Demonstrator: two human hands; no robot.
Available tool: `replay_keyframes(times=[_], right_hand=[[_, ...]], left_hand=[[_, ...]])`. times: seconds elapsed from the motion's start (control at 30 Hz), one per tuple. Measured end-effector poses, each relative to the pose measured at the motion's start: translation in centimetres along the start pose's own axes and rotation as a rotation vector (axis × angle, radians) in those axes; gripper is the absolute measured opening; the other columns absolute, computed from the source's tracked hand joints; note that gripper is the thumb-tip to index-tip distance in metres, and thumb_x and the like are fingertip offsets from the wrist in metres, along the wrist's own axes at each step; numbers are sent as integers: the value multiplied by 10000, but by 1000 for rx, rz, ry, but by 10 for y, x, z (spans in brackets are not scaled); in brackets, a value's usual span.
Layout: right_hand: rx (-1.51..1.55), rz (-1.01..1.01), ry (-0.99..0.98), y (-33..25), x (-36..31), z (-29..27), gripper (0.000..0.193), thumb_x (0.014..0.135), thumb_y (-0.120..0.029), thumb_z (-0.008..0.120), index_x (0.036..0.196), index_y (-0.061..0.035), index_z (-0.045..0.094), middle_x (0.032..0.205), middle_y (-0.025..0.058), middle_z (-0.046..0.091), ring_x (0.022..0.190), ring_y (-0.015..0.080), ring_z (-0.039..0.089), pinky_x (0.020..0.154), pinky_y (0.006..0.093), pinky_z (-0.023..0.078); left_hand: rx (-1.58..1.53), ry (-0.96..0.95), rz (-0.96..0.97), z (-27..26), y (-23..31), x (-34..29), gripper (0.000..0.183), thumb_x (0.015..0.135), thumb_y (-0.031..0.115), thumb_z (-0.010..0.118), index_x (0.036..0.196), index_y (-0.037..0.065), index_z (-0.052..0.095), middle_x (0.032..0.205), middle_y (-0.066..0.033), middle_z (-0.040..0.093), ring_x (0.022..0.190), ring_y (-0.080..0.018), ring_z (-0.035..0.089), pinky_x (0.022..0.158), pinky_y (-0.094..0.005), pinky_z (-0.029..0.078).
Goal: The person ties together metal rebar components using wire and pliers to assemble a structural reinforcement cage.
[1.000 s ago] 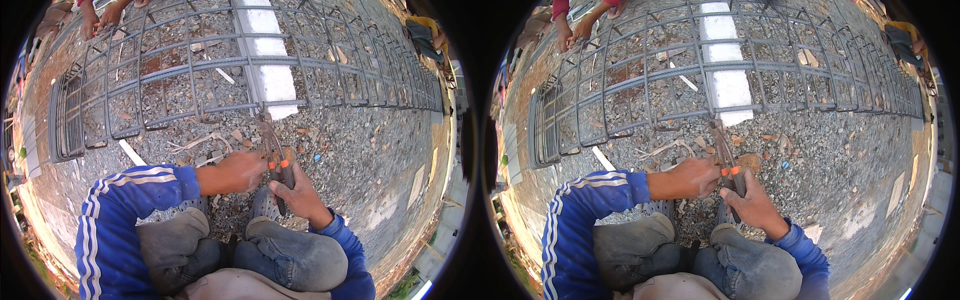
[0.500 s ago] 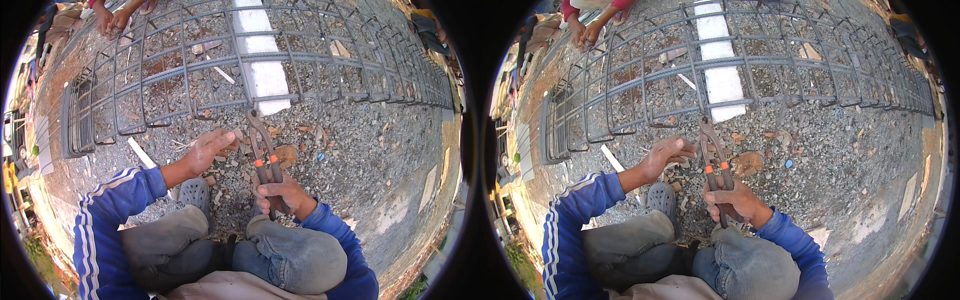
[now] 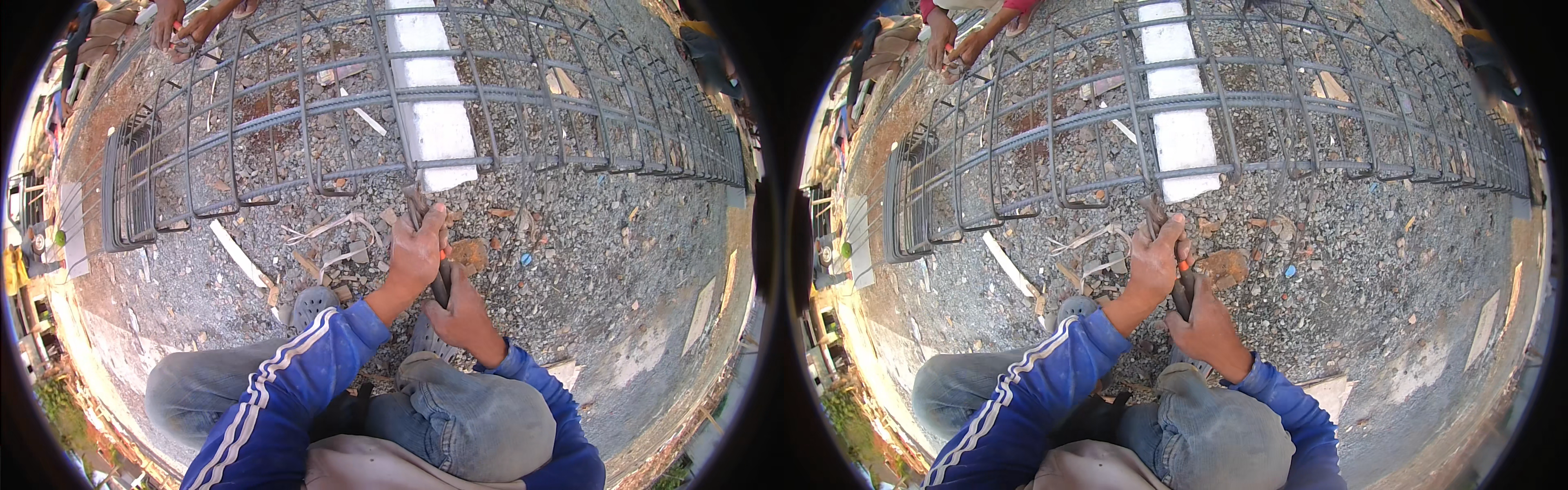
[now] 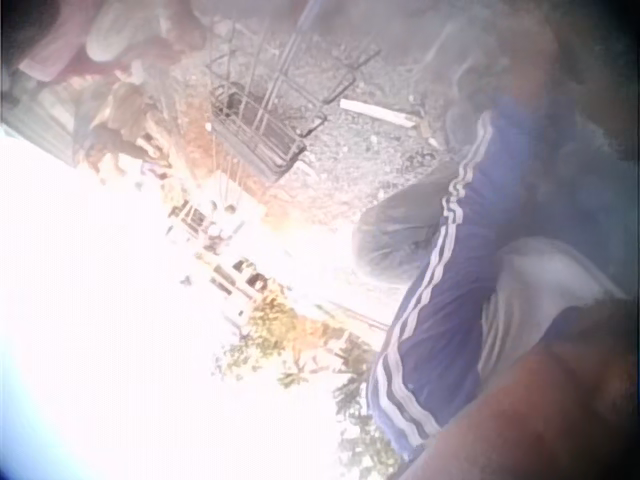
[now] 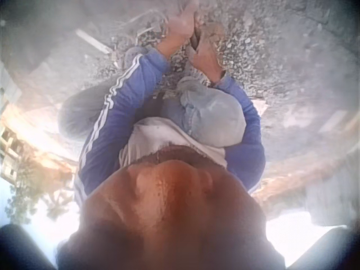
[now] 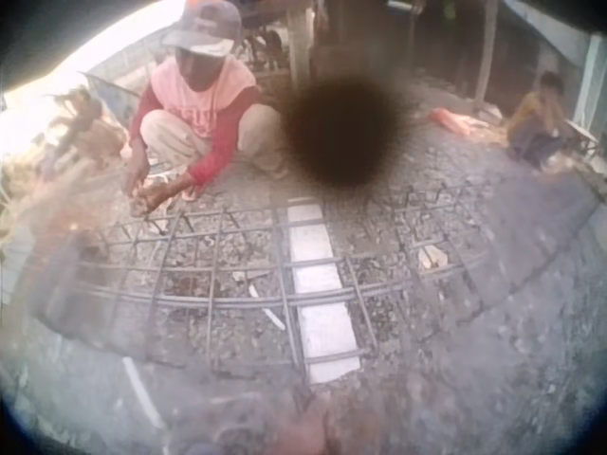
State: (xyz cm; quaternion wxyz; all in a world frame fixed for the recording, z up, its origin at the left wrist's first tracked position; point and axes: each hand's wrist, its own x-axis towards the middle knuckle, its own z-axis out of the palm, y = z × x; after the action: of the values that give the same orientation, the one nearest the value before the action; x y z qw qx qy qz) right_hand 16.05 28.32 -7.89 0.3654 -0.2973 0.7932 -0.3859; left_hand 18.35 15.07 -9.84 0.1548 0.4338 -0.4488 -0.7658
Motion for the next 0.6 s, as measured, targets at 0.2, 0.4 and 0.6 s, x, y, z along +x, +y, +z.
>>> replay_keyframes(times=[0.2, 0.4, 0.6], right_hand=[[128, -87, 197, 54, 33, 67, 472, 780, -132, 653, 1175, 16, 440, 964, 269, 624, 849, 465, 634, 744, 499, 501], [313, -178, 141, 62, 35, 71, 425, 792, -102, 618, 1184, -8, 482, 1055, 221, 618, 985, 350, 634, 853, 396, 481], [492, -198, 173, 68, 44, 81, 443, 763, -5, 574, 1198, 6, 490, 1036, 147, 612, 966, 251, 614, 821, 367, 486]], left_hand=[[393, -20, 233, -26, -27, 24, 390, 925, 293, 608, 662, 6, 598, 547, -76, 573, 499, -169, 541, 517, -381, 427], [388, 65, 373, -19, -21, 14, 346, 921, 299, 618, 712, 25, 588, 578, -87, 560, 511, -225, 541, 494, -358, 402], [563, 81, 596, -23, -29, 24, 329, 884, 331, 654, 787, 19, 612, 653, -193, 595, 621, -427, 570, 575, -460, 439]])
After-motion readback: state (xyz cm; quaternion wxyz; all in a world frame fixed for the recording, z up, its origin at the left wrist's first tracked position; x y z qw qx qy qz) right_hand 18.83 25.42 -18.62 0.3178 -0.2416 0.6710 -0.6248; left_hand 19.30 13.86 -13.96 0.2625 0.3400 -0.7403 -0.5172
